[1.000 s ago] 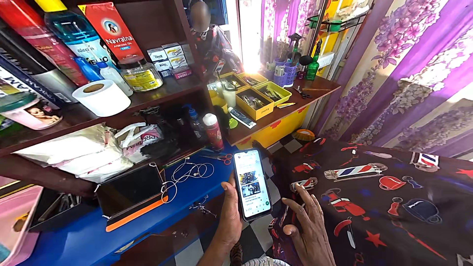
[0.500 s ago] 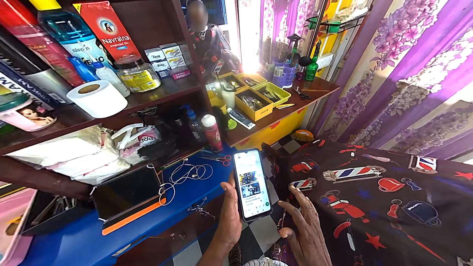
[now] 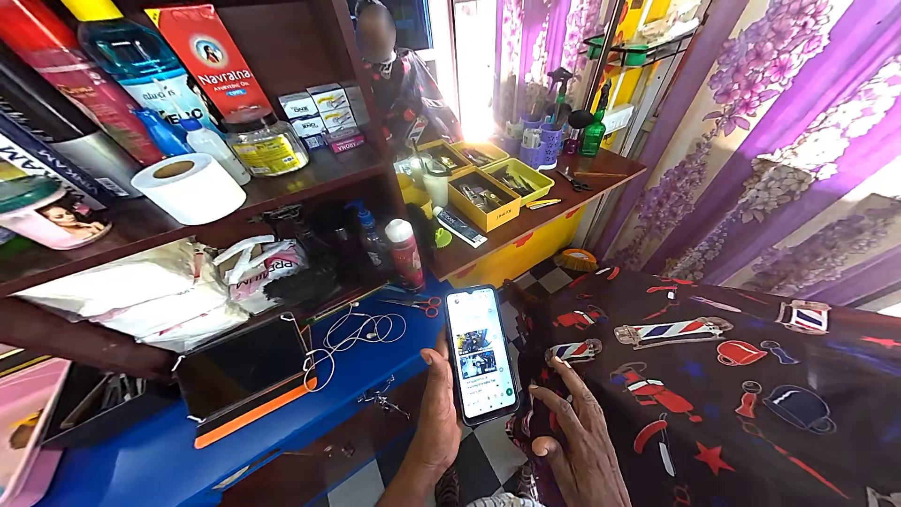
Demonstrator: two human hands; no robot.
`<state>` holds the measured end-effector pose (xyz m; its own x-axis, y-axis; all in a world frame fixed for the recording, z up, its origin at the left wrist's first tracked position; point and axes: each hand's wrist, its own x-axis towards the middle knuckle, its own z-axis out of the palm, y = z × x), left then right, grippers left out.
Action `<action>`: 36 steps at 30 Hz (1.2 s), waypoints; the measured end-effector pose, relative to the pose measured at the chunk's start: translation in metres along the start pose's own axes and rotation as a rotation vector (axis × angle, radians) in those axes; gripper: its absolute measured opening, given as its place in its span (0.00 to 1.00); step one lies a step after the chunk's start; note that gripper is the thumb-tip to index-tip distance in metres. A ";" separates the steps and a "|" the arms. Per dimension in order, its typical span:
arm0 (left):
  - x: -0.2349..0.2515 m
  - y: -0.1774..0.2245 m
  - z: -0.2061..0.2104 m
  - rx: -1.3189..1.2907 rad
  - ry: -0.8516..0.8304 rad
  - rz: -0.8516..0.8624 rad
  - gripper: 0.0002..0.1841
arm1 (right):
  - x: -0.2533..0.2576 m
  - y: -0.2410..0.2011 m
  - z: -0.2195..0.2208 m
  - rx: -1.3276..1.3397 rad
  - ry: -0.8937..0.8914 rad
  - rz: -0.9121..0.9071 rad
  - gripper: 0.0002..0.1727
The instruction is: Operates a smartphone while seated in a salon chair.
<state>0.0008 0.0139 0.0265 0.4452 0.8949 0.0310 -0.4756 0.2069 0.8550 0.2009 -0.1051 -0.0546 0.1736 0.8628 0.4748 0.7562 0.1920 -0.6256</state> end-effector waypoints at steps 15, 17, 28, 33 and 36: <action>-0.007 -0.002 -0.004 0.098 0.010 0.039 0.54 | 0.019 -0.024 0.001 0.012 0.011 -0.065 0.40; -0.008 -0.001 -0.004 0.079 0.007 0.023 0.54 | 0.015 -0.022 0.001 0.015 0.001 -0.053 0.39; -0.010 -0.001 -0.008 0.013 0.016 -0.051 0.57 | -0.022 -0.004 0.009 0.278 0.059 0.147 0.24; -0.007 0.000 -0.011 -0.078 -0.002 -0.076 0.54 | -0.026 -0.014 0.014 0.316 0.046 0.174 0.20; -0.003 0.004 -0.013 -0.283 -0.067 -0.116 0.49 | -0.024 -0.020 0.014 0.328 0.025 0.185 0.20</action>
<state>-0.0118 0.0173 0.0234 0.5535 0.8327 -0.0162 -0.6068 0.4165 0.6770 0.1731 -0.1235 -0.0620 0.3065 0.8861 0.3477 0.4688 0.1774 -0.8653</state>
